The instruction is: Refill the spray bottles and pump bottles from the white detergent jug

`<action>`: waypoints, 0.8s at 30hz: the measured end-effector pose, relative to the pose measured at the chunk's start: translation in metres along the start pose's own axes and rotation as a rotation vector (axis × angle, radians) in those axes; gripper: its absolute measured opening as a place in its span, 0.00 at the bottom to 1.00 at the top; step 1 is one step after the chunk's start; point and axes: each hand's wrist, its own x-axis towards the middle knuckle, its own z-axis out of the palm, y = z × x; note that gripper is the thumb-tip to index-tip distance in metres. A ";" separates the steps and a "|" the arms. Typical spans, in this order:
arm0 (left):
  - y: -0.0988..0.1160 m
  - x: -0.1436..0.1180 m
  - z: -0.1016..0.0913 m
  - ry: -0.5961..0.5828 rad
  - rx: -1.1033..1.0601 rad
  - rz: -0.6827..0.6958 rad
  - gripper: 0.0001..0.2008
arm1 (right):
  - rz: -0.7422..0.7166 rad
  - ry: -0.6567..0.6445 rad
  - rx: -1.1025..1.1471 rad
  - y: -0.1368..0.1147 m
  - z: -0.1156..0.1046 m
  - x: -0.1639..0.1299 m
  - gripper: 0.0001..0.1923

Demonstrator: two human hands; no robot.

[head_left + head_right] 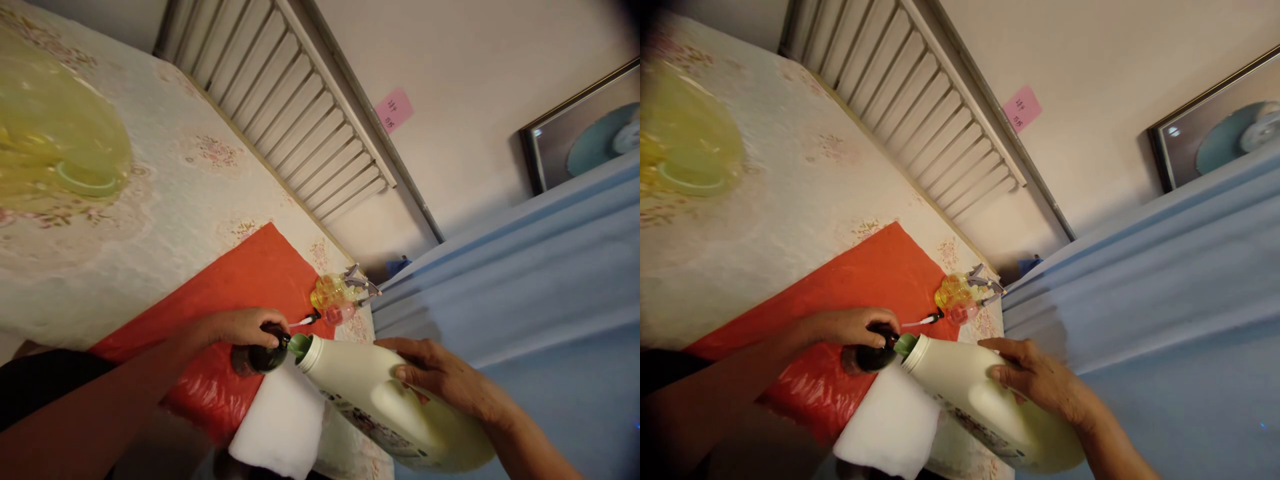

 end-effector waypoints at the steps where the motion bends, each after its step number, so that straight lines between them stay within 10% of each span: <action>1: 0.000 0.000 0.000 0.001 0.002 0.005 0.18 | -0.005 0.000 0.001 0.000 0.000 0.000 0.28; 24: 0.004 -0.003 0.000 0.002 -0.039 -0.031 0.19 | 0.010 0.004 -0.004 -0.002 -0.001 0.002 0.28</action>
